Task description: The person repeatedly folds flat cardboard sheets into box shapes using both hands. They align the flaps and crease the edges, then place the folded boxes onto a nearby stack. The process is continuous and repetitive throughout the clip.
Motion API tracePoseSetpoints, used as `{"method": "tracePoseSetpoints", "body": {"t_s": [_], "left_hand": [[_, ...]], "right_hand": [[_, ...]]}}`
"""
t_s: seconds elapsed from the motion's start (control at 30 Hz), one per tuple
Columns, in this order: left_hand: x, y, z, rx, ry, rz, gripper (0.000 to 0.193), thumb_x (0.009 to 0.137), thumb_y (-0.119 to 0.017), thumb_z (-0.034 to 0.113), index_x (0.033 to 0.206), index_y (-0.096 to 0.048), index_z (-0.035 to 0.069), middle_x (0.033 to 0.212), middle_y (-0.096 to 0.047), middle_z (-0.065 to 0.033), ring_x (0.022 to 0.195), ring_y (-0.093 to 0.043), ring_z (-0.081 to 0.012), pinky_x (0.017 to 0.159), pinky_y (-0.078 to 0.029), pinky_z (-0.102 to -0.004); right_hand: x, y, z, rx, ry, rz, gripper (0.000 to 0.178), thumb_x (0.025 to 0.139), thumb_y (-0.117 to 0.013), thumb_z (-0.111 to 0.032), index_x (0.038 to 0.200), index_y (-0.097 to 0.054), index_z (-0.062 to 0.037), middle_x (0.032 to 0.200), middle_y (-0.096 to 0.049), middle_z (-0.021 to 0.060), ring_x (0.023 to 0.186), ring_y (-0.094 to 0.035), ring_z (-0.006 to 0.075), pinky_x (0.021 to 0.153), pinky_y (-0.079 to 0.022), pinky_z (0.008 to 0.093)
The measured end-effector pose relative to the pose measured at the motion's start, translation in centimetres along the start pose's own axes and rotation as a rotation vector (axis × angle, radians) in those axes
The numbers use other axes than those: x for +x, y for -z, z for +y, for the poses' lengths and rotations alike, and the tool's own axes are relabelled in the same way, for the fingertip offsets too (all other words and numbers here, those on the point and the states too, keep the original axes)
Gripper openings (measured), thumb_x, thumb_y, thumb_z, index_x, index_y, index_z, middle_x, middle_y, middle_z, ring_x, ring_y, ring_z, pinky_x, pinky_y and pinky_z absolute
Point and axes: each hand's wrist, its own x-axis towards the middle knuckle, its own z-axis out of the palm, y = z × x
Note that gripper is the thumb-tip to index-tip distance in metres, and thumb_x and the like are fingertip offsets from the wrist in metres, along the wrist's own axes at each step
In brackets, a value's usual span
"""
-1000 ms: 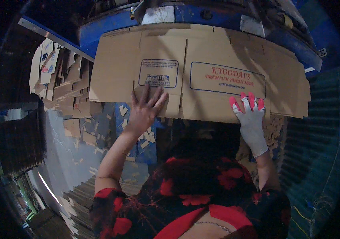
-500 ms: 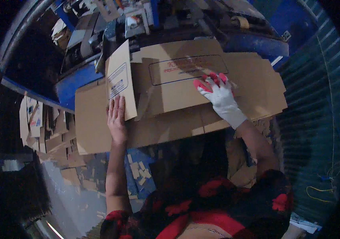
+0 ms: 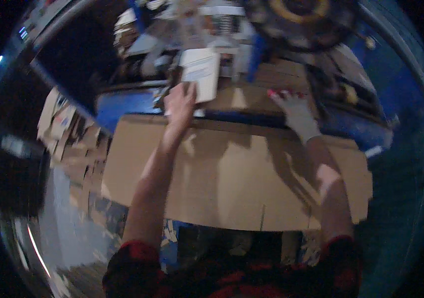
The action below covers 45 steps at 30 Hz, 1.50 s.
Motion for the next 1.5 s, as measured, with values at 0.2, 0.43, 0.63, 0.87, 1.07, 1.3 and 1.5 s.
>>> {"method": "tracePoseSetpoints", "body": {"t_s": [0.2,0.43,0.63,0.87,1.07,1.3,1.5], "left_hand": [[3.5,-5.0,0.0,-0.327,0.033,-0.096,0.048,0.080,-0.059,0.007,0.125,-0.045,0.001,0.123,-0.052,-0.0214,0.108,-0.053,-0.0402,0.089,-0.047,-0.0445],[-10.9,4.6,-4.2,-0.376,0.110,-0.288,0.053,0.078,-0.051,0.002,0.130,-0.048,0.011,0.139,-0.043,-0.0132,0.128,-0.039,-0.0336,0.107,-0.034,-0.0470],[-22.1,16.8,-16.5,0.307,0.405,-0.155,0.036,0.080,-0.060,0.019,0.115,-0.060,0.013,0.120,-0.058,-0.0075,0.113,-0.052,-0.0309,0.090,-0.046,-0.0418],[-9.8,21.4,-24.1,0.097,0.328,0.255,0.031,0.083,-0.060,0.018,0.111,-0.057,0.005,0.114,-0.059,-0.0160,0.104,-0.055,-0.0358,0.086,-0.046,-0.0446],[9.5,27.1,-24.7,-0.065,0.094,0.580,0.047,0.081,-0.063,0.017,0.122,-0.046,0.003,0.119,-0.053,-0.0216,0.105,-0.052,-0.0418,0.088,-0.045,-0.0471],[20.1,31.2,-24.1,0.086,0.300,0.376,0.065,0.074,-0.070,0.028,0.126,-0.042,0.001,0.132,-0.047,-0.0200,0.113,-0.051,-0.0402,0.098,-0.042,-0.0464],[20.5,26.5,-25.7,-0.004,0.134,0.170,0.059,0.077,-0.067,0.028,0.126,-0.046,0.002,0.124,-0.053,-0.0206,0.112,-0.052,-0.0372,0.097,-0.042,-0.0452]], "right_hand": [[6.3,-1.6,5.0,-0.110,-0.199,-0.175,0.037,0.090,-0.045,-0.016,0.126,-0.051,-0.0066,0.104,-0.061,0.0214,0.090,-0.062,0.0359,0.075,-0.050,0.0450],[-7.1,1.5,-2.9,0.220,0.224,0.494,0.048,0.082,-0.062,-0.014,0.128,-0.050,-0.0112,0.123,-0.053,0.0160,0.105,-0.055,0.0313,0.088,-0.045,0.0486],[-27.4,1.7,-10.3,0.045,-0.135,-0.082,0.066,0.079,-0.062,-0.040,0.135,-0.044,-0.0103,0.143,-0.037,0.0165,0.132,-0.034,0.0355,0.108,-0.026,0.0519],[-24.7,0.9,-13.4,0.111,-0.285,0.105,0.049,0.077,-0.060,-0.023,0.121,-0.055,-0.0020,0.129,-0.049,0.0150,0.125,-0.039,0.0367,0.110,-0.024,0.0502],[-25.1,0.1,-12.5,0.112,-0.211,0.130,0.053,0.077,-0.060,-0.023,0.125,-0.052,-0.0033,0.126,-0.050,0.0149,0.129,-0.037,0.0349,0.111,-0.022,0.0510],[-24.5,2.9,-14.0,0.136,-0.251,0.074,0.055,0.077,-0.061,-0.022,0.128,-0.050,-0.0046,0.126,-0.049,0.0151,0.126,-0.038,0.0367,0.108,-0.024,0.0545],[-23.1,5.0,-14.2,0.131,-0.281,0.138,0.052,0.077,-0.063,-0.022,0.126,-0.051,-0.0082,0.120,-0.052,0.0117,0.114,-0.047,0.0362,0.102,-0.032,0.0557]]}}
